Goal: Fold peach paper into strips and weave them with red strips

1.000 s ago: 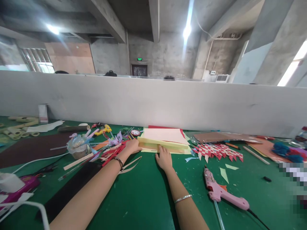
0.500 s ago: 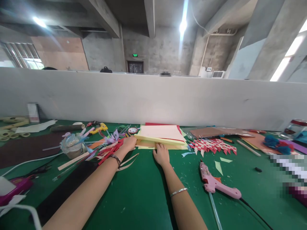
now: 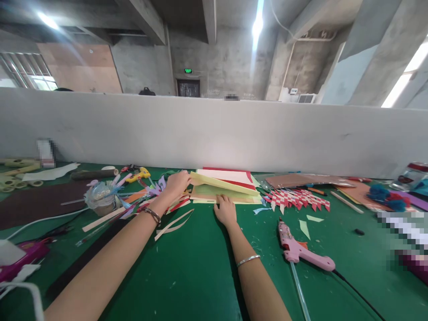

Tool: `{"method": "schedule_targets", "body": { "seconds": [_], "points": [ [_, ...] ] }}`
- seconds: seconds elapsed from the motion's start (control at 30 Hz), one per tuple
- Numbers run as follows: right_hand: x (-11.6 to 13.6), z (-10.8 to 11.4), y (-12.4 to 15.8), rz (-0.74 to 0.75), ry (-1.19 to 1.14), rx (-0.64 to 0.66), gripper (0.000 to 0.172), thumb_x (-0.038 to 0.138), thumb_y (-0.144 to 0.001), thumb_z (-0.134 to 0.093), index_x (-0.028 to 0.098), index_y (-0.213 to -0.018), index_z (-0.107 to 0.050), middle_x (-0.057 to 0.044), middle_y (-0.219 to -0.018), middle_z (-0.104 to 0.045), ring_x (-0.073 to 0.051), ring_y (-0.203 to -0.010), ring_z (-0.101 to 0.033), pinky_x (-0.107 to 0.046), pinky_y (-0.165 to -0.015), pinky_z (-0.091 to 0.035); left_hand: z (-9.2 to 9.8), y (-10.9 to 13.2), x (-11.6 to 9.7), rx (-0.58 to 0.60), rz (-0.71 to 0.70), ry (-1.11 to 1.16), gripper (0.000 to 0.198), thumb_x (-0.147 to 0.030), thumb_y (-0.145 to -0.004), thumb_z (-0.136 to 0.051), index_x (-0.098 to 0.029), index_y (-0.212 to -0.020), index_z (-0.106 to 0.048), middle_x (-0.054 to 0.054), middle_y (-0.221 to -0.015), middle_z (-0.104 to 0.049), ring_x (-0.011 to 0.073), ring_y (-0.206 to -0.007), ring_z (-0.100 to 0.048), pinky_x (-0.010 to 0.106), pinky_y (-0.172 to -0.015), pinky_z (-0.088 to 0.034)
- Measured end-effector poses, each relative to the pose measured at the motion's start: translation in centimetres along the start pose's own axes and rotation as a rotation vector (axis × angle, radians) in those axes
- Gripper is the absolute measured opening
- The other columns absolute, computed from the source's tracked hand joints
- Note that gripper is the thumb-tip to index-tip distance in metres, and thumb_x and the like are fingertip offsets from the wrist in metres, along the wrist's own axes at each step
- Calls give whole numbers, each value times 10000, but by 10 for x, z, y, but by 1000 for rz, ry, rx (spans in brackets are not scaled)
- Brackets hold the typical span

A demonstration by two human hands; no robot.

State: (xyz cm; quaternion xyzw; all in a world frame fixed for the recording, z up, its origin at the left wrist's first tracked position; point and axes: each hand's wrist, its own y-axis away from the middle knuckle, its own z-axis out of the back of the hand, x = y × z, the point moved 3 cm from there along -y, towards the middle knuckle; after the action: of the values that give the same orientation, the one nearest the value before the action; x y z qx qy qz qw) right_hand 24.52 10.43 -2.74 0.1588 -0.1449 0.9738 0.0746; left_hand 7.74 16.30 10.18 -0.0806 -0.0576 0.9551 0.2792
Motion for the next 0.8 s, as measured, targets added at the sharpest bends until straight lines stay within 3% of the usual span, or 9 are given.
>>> {"method": "schedule_targets", "body": {
  "seconds": [0.1,0.23,0.37,0.53,0.6,0.67,0.8],
  "points": [
    [-1,0,0,0,-6,-2,405,278,-840,-408,195,-1225,-500,-74,-1269,-502,-216,-1156,-423,-317,-911,-341,23,4,-7,-53,20,-69,274,-301,-883,-501,-147,-1108,-529,80,-1102,-549,190,-931,-564,382,-787,-484],
    [-1,-1,1,-7,-19,-2,397,277,-835,-421,175,-1210,-502,-91,-1246,-513,-220,-1146,-432,-321,-909,-348,56,19,-16,-140,-5,-132,219,-239,-889,-444,-160,-853,-645,62,-932,-602,180,-838,-584,268,-703,-431],
    [-1,0,1,-37,-61,-14,368,271,-826,-446,148,-1164,-521,-121,-1197,-534,-237,-1143,-441,-336,-915,-354,84,44,-20,-216,-53,-157,234,-249,-876,-443,-199,-842,-668,34,-917,-602,159,-773,-574,231,-617,-373],
    [0,2,3,-49,-183,-46,347,255,-831,-509,153,-1163,-511,-122,-1205,-515,-235,-1133,-452,-383,-932,-366,110,80,-25,-459,-211,70,226,-274,-871,-458,-196,-862,-670,11,-878,-609,111,-658,-528,211,-583,-362],
    [1,4,5,-55,-251,-68,318,293,-849,-516,162,-1139,-519,-97,-1192,-518,-221,-1081,-491,-423,-905,-395,115,94,-28,-544,-312,243,216,-265,-861,-465,-182,-853,-664,9,-863,-607,104,-658,-528,202,-606,-387],
    [3,7,7,-63,-339,-96,289,318,-864,-506,166,-1108,-532,-74,-1152,-537,-194,-1003,-535,-420,-851,-441,113,104,-32,-557,-395,405,202,-254,-851,-472,-181,-843,-661,10,-845,-604,111,-708,-546,198,-643,-410],
    [6,22,9,-103,-562,-178,248,330,-878,-483,166,-1051,-552,-56,-1040,-581,-144,-852,-576,-337,-735,-495,91,111,-35,-397,-414,626,160,-241,-824,-495,-187,-799,-643,11,-819,-601,123,-746,-554,198,-639,-427]
  ]
}}
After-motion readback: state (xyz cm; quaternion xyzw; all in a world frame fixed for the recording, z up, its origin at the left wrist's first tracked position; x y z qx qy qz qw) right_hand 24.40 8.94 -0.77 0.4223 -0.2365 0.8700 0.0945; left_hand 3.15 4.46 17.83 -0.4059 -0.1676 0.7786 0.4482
